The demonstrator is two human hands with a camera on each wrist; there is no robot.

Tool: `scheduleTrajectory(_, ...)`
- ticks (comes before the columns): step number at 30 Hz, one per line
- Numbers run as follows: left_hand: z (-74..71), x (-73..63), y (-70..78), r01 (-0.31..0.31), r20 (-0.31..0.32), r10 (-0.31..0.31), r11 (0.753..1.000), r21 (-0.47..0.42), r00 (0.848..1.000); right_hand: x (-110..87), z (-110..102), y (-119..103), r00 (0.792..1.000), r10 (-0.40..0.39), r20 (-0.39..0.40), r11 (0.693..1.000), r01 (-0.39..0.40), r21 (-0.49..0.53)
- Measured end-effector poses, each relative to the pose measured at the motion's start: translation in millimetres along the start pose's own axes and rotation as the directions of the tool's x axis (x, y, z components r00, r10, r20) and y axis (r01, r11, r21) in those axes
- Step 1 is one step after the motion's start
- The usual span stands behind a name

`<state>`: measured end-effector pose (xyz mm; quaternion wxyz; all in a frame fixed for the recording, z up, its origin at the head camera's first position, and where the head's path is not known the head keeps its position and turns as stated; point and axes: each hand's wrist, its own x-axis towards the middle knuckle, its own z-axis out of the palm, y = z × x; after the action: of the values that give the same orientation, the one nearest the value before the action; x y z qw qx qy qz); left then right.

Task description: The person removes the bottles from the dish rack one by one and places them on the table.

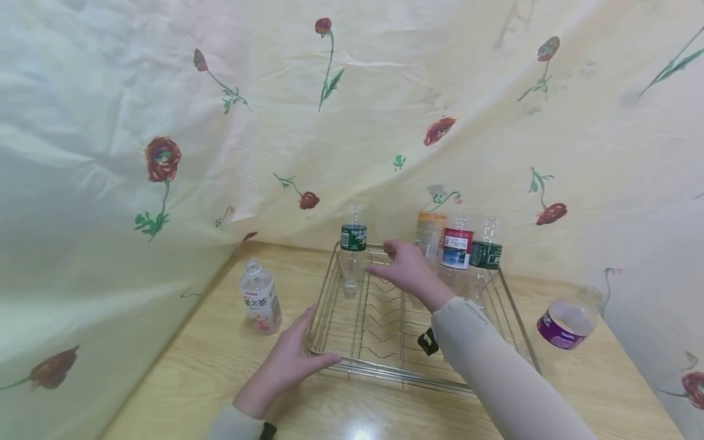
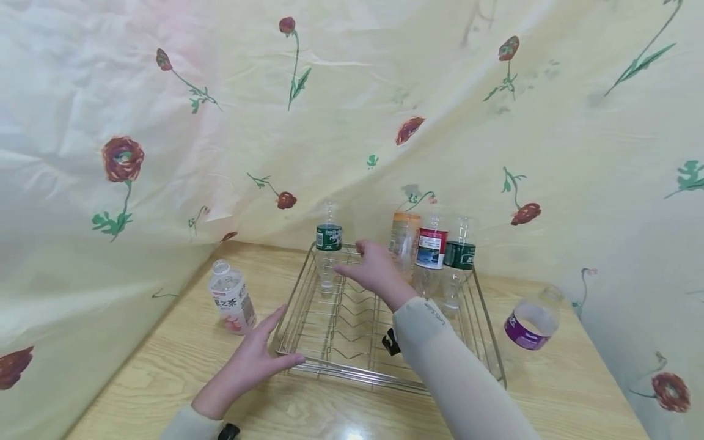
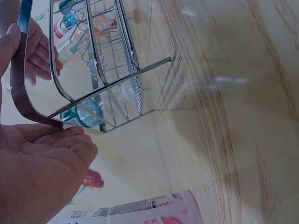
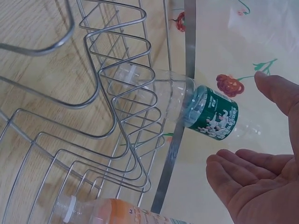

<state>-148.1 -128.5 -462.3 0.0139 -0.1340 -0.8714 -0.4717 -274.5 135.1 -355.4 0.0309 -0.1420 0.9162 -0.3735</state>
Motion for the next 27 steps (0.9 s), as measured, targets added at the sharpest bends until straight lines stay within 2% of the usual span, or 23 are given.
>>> scheduleTrajectory(7, -0.9, 0.2, 0.1, -0.010, 0.010, 0.010, 1.000, -0.002, 1.000, 7.4, 3, -2, 0.998, 0.058, 0.013, 0.997, -0.058, 0.048)
scheduleTrajectory(27, 0.9, -0.2, 2.0, 0.001, 0.007, -0.001, 1.000, 0.015, 1.000, 30.4, 21, 0, 0.991, 0.127, 0.035, 0.988, -0.130, 0.080)
